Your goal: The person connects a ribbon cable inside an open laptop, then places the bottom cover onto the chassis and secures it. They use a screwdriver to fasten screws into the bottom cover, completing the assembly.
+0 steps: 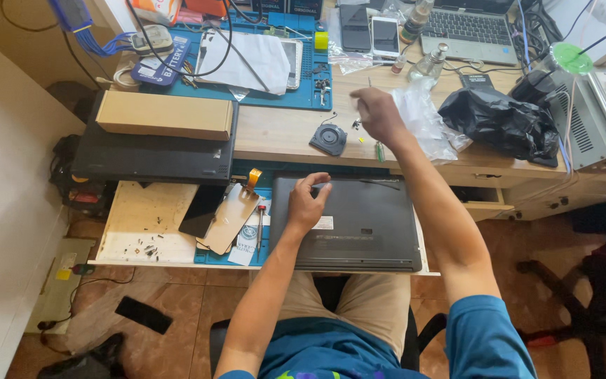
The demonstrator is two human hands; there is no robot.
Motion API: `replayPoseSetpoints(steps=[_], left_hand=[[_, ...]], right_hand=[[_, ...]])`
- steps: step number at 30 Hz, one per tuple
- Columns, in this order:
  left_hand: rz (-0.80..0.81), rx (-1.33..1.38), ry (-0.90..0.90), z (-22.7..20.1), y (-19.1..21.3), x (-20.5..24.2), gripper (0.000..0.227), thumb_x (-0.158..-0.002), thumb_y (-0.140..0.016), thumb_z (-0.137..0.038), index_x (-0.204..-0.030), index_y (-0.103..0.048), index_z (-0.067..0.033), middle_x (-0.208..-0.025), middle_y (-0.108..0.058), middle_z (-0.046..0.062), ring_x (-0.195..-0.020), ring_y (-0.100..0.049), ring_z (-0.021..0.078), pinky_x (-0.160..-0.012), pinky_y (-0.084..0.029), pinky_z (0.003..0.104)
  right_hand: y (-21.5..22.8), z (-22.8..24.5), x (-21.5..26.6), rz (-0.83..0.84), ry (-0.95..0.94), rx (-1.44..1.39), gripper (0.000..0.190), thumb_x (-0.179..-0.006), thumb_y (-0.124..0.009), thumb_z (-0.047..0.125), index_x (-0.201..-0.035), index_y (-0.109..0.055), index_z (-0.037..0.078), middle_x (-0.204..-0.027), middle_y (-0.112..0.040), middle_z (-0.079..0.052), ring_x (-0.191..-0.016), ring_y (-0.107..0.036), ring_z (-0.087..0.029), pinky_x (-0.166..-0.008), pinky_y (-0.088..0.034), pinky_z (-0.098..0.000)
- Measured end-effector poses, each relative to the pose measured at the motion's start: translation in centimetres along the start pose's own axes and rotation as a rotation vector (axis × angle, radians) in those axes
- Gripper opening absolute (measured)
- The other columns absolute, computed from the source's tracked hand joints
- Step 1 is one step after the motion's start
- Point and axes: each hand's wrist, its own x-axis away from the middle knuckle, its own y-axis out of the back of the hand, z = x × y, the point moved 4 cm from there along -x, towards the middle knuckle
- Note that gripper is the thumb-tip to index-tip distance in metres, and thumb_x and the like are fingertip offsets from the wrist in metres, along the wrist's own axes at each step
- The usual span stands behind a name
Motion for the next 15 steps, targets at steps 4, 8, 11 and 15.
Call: replayPoseSetpoints(steps=[4,8,11,15], left_hand=[[-0.004,0.004,-0.004,-0.2,0.1,0.1,0.021,-0.086,-0.060,-0.022,-0.106,-0.062,-0.0153,-0.101,-0.067,0.003,-0.106,-0.055,0.0208,-0.089,-0.046,0.035],[0.000,0.038,0.000,0.1,0.1,0.1,0.021,-0.086,-0.060,-0.022,-0.106,-0.062,-0.0151,-0.102,-0.067,0.003,-0.107,-0.054,0.0217,-0.090,-0.045,0.036],[0.003,0.053,0.004,0.0,0.3,0.1,0.022,-0.087,-0.059,-0.021,-0.107,-0.062,-0.0153,-0.102,-0.066,0.004,-0.107,-0.054,0.0221,-0.090,-0.045,0.036],[-0.005,0.027,-0.027,0.1,0.4,0.2,0.023,-0.085,-0.060,-0.021,-0.108,-0.062,-0.0160,-0.101,-0.067,0.004,-0.106,-0.054,0.0232,-0.090,-0.046,0.038]], right_hand=[[-2.7,5.0,-1.2,0.023,0.089,-0.097,0.024,-0.081,-0.050,-0.005,-0.096,-0.067,0.003,-0.083,-0.064,-0.018,-0.081,-0.064,-0.036,-0.069,-0.052,-0.0433],[-3.9,9.1,-1.8,0.228,0.034,-0.012,0.041,-0.081,-0.053,0.005,-0.121,-0.050,0.014,-0.114,-0.047,-0.017,-0.103,-0.051,-0.038,-0.085,-0.045,-0.0467],[-3.5,10.0,-1.2,0.173,0.032,0.047,0.058,-0.082,-0.059,0.017,-0.136,-0.039,0.023,-0.129,-0.041,-0.015,-0.115,-0.046,-0.041,-0.091,-0.042,-0.0507],[-0.4,7.6,2.4,-0.155,-0.080,0.204,0.016,-0.086,-0.061,0.031,-0.098,-0.063,0.020,-0.082,-0.057,0.000,-0.073,-0.064,-0.022,-0.062,-0.053,-0.0371]])
